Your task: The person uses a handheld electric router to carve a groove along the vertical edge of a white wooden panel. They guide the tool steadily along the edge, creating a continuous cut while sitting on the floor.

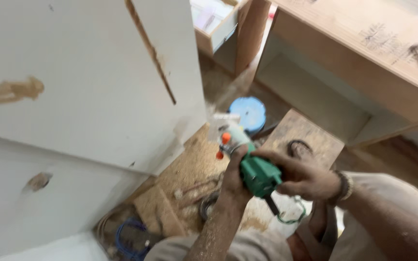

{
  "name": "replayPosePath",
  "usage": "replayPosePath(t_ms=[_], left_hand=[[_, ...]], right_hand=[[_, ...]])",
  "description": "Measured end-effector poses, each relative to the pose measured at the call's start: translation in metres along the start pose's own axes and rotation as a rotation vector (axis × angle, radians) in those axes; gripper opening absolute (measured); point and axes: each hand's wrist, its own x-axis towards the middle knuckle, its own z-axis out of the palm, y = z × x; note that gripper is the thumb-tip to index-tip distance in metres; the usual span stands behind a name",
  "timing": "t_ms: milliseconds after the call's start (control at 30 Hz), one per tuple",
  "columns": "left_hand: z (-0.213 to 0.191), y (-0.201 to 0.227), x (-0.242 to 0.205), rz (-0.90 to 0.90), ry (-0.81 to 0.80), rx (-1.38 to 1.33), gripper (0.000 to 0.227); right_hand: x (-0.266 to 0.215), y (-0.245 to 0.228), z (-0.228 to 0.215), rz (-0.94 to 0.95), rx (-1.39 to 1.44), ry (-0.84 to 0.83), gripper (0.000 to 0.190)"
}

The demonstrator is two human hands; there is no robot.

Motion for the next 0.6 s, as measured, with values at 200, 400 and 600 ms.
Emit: replayPosePath(t_ms=[200, 400, 600], left_hand=[[0.001, 0.0, 0.001, 0.04, 0.008, 0.028, 0.073], [0.002, 0.0, 0.0, 0.031, 0.024, 0.036, 0.075], [0.001, 0.0, 0.002, 0.052, -0.009, 0.064, 0.079]], right_hand=[[0.0, -0.011, 0.013, -0.249, -0.147, 0.038, 0.09], [0.001, -0.018, 0.023, -0.13, -0.225, 0.11, 0.087], [0.0, -0.025, 0.026, 0.015, -0.346, 0.14, 0.087]])
